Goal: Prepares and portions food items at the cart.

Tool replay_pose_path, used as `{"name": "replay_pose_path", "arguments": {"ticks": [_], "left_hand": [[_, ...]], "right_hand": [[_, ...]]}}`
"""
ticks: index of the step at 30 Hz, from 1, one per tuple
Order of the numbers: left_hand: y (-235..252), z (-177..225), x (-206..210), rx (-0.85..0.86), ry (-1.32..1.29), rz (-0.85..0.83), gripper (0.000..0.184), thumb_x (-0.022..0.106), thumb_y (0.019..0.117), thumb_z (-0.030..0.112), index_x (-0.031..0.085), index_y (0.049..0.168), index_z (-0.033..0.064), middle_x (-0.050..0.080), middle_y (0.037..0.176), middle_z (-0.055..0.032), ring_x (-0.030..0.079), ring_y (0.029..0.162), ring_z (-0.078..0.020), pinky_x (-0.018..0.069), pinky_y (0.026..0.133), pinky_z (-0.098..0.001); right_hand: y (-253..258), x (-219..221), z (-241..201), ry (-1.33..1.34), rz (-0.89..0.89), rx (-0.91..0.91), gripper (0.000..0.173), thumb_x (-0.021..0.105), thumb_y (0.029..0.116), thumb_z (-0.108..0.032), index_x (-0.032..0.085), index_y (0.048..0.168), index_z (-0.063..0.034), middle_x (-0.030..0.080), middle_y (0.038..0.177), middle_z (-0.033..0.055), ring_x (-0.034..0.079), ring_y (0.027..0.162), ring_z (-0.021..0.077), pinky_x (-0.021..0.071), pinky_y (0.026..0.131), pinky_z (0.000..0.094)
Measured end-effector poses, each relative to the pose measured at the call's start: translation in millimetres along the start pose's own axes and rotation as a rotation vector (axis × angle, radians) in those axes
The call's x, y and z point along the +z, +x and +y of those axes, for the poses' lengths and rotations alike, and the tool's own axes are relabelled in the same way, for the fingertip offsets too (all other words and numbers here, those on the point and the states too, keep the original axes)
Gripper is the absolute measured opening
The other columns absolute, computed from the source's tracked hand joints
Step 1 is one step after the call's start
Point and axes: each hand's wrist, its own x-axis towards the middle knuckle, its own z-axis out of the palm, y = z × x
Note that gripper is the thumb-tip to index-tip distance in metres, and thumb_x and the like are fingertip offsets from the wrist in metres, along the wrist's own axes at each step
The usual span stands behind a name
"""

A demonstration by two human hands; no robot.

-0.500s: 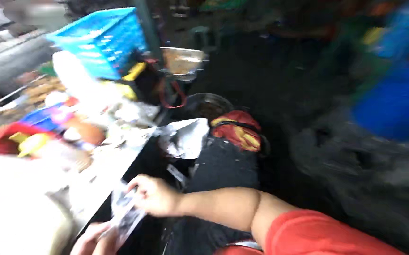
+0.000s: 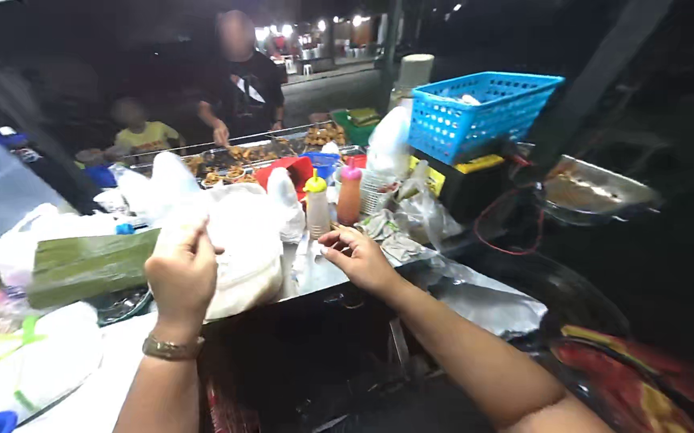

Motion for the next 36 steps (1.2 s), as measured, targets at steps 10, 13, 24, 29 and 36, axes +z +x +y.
{"name": "replay_pose_path", "arguments": {"ticks": [10,13,24,29,36], "left_hand": [[27,-120,15,-0.510,-0.017,0.011,0.038,0.052,0.1072,0.018,0.059,0.135,-0.0068,0.067,0.116,-0.0282,0.072,0.087,-0.0331,0.0590,0.083,-0.0492],[21,-125,24,-0.525,0.156,-0.128,0.039,0.057,0.0982,0.003,0.058,0.136,-0.0084,0.061,0.129,-0.0325,0.067,0.107,-0.0437,0.0513,0.097,-0.0586],[15,-122,25,-0.620,-0.097,0.099,0.045,0.033,0.1135,0.027,0.061,0.130,-0.0033,0.070,0.110,-0.0228,0.071,0.079,-0.0312,0.0589,0.075,-0.0513],[18,-120,26,-0.618,-0.132,0.103,0.047,0.032,0.1136,0.028,0.063,0.129,-0.0042,0.064,0.122,-0.0239,0.071,0.084,-0.0288,0.0599,0.077,-0.0462],[18,-120,28,-0.609,-0.107,0.084,0.043,0.034,0.1129,0.021,0.063,0.132,-0.0041,0.062,0.130,-0.0239,0.072,0.088,-0.0254,0.0605,0.079,-0.0400]], "right_hand": [[94,74,-23,-0.611,-0.483,-0.271,0.024,0.058,0.1029,-0.017,0.077,0.110,-0.0042,0.071,0.111,0.0200,0.061,0.114,0.0391,0.0470,0.099,0.0533],[131,101,-12,-0.820,-0.572,-0.245,0.021,0.061,0.1017,-0.015,0.077,0.107,-0.0030,0.072,0.109,0.0210,0.061,0.116,0.0423,0.0461,0.100,0.0590],[186,169,3,-1.258,-0.847,-0.064,0.036,0.075,0.0944,-0.025,0.071,0.105,0.0091,0.065,0.122,0.0299,0.052,0.128,0.0501,0.0399,0.103,0.0684],[196,192,6,-1.047,-0.815,-0.048,0.033,0.075,0.0935,-0.023,0.072,0.105,0.0071,0.067,0.117,0.0291,0.061,0.117,0.0488,0.0465,0.095,0.0699],[179,218,-5,-1.169,-1.067,-0.047,0.050,0.058,0.1044,-0.038,0.068,0.113,0.0096,0.063,0.125,0.0327,0.059,0.121,0.0508,0.0435,0.095,0.0720]]}}
